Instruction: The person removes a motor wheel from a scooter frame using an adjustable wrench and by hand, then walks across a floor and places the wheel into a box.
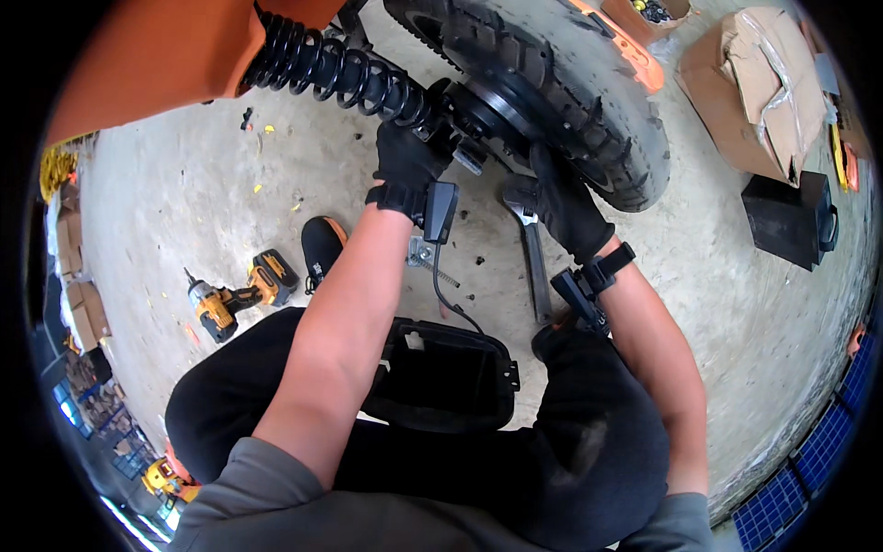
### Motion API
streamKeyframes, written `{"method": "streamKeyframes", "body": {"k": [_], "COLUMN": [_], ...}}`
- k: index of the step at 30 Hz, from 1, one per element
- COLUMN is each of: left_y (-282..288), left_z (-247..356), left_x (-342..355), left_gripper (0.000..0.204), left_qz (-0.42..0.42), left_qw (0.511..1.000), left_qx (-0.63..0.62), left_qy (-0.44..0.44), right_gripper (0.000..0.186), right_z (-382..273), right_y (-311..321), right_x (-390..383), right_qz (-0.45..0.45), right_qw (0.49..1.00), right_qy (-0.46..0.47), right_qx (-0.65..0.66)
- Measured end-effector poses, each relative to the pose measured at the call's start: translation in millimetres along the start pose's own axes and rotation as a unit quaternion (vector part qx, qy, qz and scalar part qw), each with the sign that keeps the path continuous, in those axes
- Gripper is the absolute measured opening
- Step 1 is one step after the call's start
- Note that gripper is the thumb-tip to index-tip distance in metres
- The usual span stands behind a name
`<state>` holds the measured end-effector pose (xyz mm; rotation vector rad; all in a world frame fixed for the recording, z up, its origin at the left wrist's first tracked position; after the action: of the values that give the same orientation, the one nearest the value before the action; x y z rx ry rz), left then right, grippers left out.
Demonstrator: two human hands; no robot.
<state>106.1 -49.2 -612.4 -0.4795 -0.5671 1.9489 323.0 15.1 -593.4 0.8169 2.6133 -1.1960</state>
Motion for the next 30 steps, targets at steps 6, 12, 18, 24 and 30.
{"method": "streamKeyframes", "body": {"k": [6, 12, 18, 24, 30], "left_y": [-13.8, -11.1, -19.8, -17.5, -20.8], "left_z": [10.9, 7.8, 16.2, 3.6, 10.3], "left_x": [-4.2, -5.3, -9.4, -6.1, -6.6], "left_gripper": [0.024, 0.019, 0.027, 0.023, 0.042], "left_qz": [-0.020, -0.006, 0.008, -0.005, -0.036], "left_qw": [0.971, 0.927, 0.945, 1.000, 0.918], "left_qx": [0.217, 0.358, 0.321, -0.014, 0.369], "left_qy": [-0.100, -0.112, -0.064, 0.012, -0.142], "right_gripper": [0.046, 0.042, 0.054, 0.047, 0.041], "right_z": [2.3, 3.8, 0.8, -0.9, 3.3], "right_y": [10.1, 1.8, 1.1, -4.5, 2.5], "right_x": [5.7, 7.3, 3.5, 3.0, 5.2], "right_qz": [0.033, 0.017, -0.035, -0.003, 0.000], "right_qw": [0.999, 0.999, 0.999, 1.000, 1.000], "right_qy": [-0.031, -0.040, -0.020, -0.004, 0.023], "right_qx": [-0.005, 0.030, -0.007, 0.017, 0.018]}}
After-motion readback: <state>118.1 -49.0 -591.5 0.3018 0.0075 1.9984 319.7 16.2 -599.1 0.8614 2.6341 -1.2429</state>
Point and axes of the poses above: each hand's wrist, its own x-axis towards the middle knuckle, its own y-axis out of the back of the hand, z = x × y, the point moved 4 cm from there along x, towards the middle knuckle, and after that the axes turned 9 degrees about -z, right-handed, at the moved point
